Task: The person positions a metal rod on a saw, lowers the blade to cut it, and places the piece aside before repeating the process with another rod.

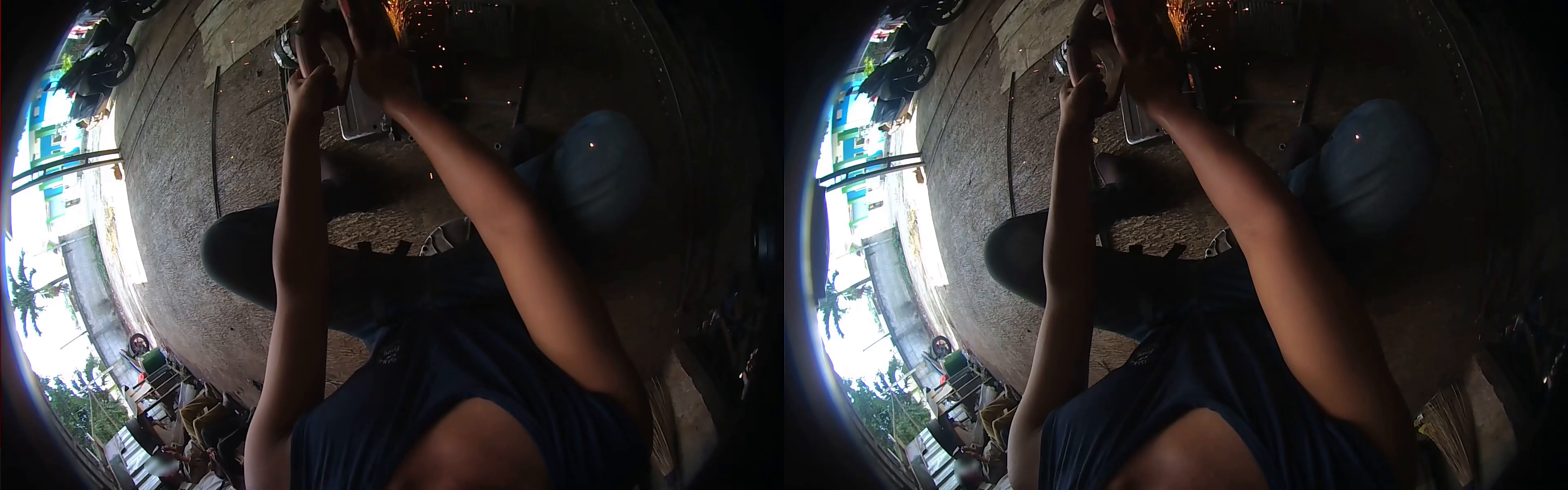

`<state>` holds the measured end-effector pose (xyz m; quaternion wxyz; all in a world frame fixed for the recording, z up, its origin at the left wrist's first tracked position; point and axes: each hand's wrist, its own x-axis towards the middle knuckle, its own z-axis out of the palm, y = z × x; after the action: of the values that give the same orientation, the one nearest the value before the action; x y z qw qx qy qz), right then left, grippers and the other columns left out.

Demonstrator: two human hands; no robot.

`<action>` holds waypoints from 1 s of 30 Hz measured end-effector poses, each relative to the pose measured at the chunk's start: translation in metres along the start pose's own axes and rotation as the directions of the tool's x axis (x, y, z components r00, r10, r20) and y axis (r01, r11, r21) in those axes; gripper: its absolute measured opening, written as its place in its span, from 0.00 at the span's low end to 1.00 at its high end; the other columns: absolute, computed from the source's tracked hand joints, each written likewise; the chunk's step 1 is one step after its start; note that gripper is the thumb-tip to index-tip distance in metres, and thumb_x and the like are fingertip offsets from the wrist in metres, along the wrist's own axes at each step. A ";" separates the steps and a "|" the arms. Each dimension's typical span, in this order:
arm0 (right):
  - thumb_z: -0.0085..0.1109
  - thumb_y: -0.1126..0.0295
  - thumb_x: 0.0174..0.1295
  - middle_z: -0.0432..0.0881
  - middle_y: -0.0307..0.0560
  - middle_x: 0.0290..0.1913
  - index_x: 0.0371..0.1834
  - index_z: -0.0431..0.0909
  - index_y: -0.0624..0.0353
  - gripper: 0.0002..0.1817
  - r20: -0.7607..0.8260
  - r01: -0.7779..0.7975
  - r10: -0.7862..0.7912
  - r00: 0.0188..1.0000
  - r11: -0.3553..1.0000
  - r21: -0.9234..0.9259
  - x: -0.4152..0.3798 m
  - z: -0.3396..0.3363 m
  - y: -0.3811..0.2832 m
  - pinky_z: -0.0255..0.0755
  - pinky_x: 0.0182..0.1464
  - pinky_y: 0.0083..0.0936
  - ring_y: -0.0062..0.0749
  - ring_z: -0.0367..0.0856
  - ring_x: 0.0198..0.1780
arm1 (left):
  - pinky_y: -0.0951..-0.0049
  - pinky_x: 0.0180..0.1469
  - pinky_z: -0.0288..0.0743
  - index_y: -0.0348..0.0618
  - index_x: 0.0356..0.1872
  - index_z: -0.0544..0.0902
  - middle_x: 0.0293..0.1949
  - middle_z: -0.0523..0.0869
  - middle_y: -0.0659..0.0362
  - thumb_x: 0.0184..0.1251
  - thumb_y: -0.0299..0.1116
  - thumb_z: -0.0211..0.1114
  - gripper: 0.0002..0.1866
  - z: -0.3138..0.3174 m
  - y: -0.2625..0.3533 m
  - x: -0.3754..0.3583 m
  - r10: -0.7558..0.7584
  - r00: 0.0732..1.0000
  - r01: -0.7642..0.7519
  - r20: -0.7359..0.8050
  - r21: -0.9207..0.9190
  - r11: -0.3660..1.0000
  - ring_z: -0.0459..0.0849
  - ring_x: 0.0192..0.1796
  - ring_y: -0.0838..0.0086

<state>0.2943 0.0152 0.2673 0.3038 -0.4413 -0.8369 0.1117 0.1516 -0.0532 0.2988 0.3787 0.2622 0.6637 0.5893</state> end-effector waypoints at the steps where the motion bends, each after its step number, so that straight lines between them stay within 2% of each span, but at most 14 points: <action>1: 0.51 0.66 0.65 0.64 0.75 0.69 0.82 0.53 0.38 0.39 0.000 0.001 -0.001 1.000 1.000 0.000 -0.001 -0.004 -0.001 0.81 0.47 0.49 0.69 0.78 0.55 | 0.74 0.26 0.76 0.36 0.35 0.82 0.25 0.84 0.60 0.59 0.29 0.71 0.08 0.000 0.000 -0.001 0.007 1.000 -0.007 0.006 0.000 1.000 0.83 0.24 0.75; 3: 0.48 0.73 0.63 0.70 0.72 0.65 0.79 0.55 0.51 0.37 0.009 -0.012 0.011 1.000 0.997 0.078 -0.002 -0.014 -0.005 0.82 0.49 0.50 0.63 0.78 0.57 | 0.74 0.26 0.76 0.37 0.35 0.82 0.25 0.84 0.60 0.59 0.29 0.70 0.08 0.000 0.000 -0.001 0.013 1.000 -0.013 0.011 0.001 1.000 0.83 0.24 0.75; 4: 0.48 0.73 0.63 0.70 0.72 0.65 0.79 0.55 0.51 0.37 0.010 -0.012 0.011 1.000 0.997 0.077 -0.002 -0.012 -0.004 0.82 0.49 0.50 0.63 0.78 0.57 | 0.74 0.26 0.75 0.37 0.34 0.81 0.25 0.84 0.60 0.59 0.29 0.70 0.08 0.001 0.000 -0.002 0.017 1.000 -0.017 0.006 -0.004 1.000 0.82 0.23 0.76; 6: 0.46 0.75 0.63 0.73 0.70 0.61 0.80 0.55 0.49 0.37 -0.159 0.027 -0.010 0.987 0.994 0.107 -0.001 -0.009 -0.006 0.82 0.48 0.51 0.63 0.79 0.56 | 0.74 0.25 0.75 0.37 0.34 0.81 0.25 0.83 0.60 0.59 0.28 0.70 0.07 0.002 0.001 -0.002 0.023 1.000 -0.023 -0.001 -0.008 1.000 0.82 0.23 0.76; 10: 0.45 0.75 0.63 0.72 0.70 0.63 0.81 0.54 0.47 0.38 -0.117 0.005 0.012 0.993 0.990 0.141 -0.003 -0.010 -0.007 0.82 0.48 0.52 0.63 0.79 0.57 | 0.74 0.23 0.73 0.38 0.33 0.81 0.24 0.83 0.60 0.59 0.28 0.70 0.07 0.004 0.001 -0.004 -0.003 1.000 0.003 -0.004 -0.036 0.999 0.82 0.22 0.77; 13: 0.45 0.75 0.63 0.75 0.69 0.60 0.81 0.53 0.46 0.39 -0.143 -0.008 0.026 0.989 0.992 0.126 -0.004 -0.010 -0.007 0.82 0.47 0.52 0.63 0.81 0.54 | 0.74 0.23 0.73 0.38 0.33 0.80 0.24 0.83 0.60 0.59 0.27 0.70 0.07 0.002 0.001 -0.004 -0.008 1.000 0.008 0.003 -0.029 1.000 0.82 0.22 0.76; 16: 0.46 0.74 0.63 0.78 0.70 0.56 0.81 0.53 0.46 0.39 -0.146 0.032 -0.025 0.989 0.998 0.047 -0.004 -0.006 -0.005 0.82 0.45 0.53 0.64 0.83 0.49 | 0.74 0.24 0.74 0.38 0.33 0.80 0.24 0.83 0.60 0.58 0.27 0.70 0.07 0.005 0.003 -0.006 -0.006 1.000 0.006 -0.026 -0.002 1.000 0.82 0.23 0.76; 18: 0.46 0.73 0.63 0.80 0.70 0.53 0.82 0.51 0.46 0.40 -0.058 -0.014 0.015 0.998 1.000 0.010 -0.004 0.000 -0.005 0.82 0.43 0.53 0.64 0.84 0.45 | 0.74 0.24 0.75 0.38 0.33 0.80 0.24 0.83 0.60 0.58 0.28 0.70 0.08 0.007 0.003 -0.007 0.000 0.999 0.000 -0.049 0.010 1.000 0.82 0.23 0.76; 22: 0.46 0.73 0.64 0.79 0.72 0.54 0.82 0.48 0.46 0.41 -0.008 -0.019 0.020 1.000 0.993 0.119 -0.005 0.002 -0.001 0.81 0.45 0.53 0.64 0.84 0.46 | 0.74 0.25 0.76 0.38 0.34 0.80 0.24 0.83 0.60 0.57 0.28 0.71 0.09 0.005 0.002 -0.005 -0.011 0.999 0.013 -0.050 0.027 1.000 0.83 0.23 0.75; 24: 0.46 0.74 0.64 0.77 0.74 0.56 0.83 0.46 0.46 0.41 -0.200 0.101 -0.059 0.978 0.973 0.208 -0.003 0.004 0.002 0.80 0.47 0.54 0.66 0.83 0.48 | 0.74 0.25 0.76 0.37 0.35 0.80 0.25 0.83 0.60 0.57 0.28 0.71 0.09 0.005 0.000 -0.005 -0.019 0.999 0.020 -0.041 0.017 1.000 0.83 0.23 0.75; 30: 0.47 0.77 0.62 0.73 0.73 0.61 0.83 0.47 0.44 0.43 -0.104 0.031 -0.012 0.994 0.983 0.182 -0.006 -0.005 0.001 0.79 0.51 0.55 0.69 0.79 0.52 | 0.74 0.26 0.76 0.37 0.35 0.80 0.25 0.83 0.60 0.57 0.28 0.71 0.09 0.005 -0.002 -0.004 -0.003 0.998 0.003 -0.055 0.001 1.000 0.83 0.23 0.75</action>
<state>0.3007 0.0109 0.2683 0.3871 -0.4075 -0.8111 0.1620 0.1576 -0.0538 0.2973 0.3608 0.2453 0.6747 0.5954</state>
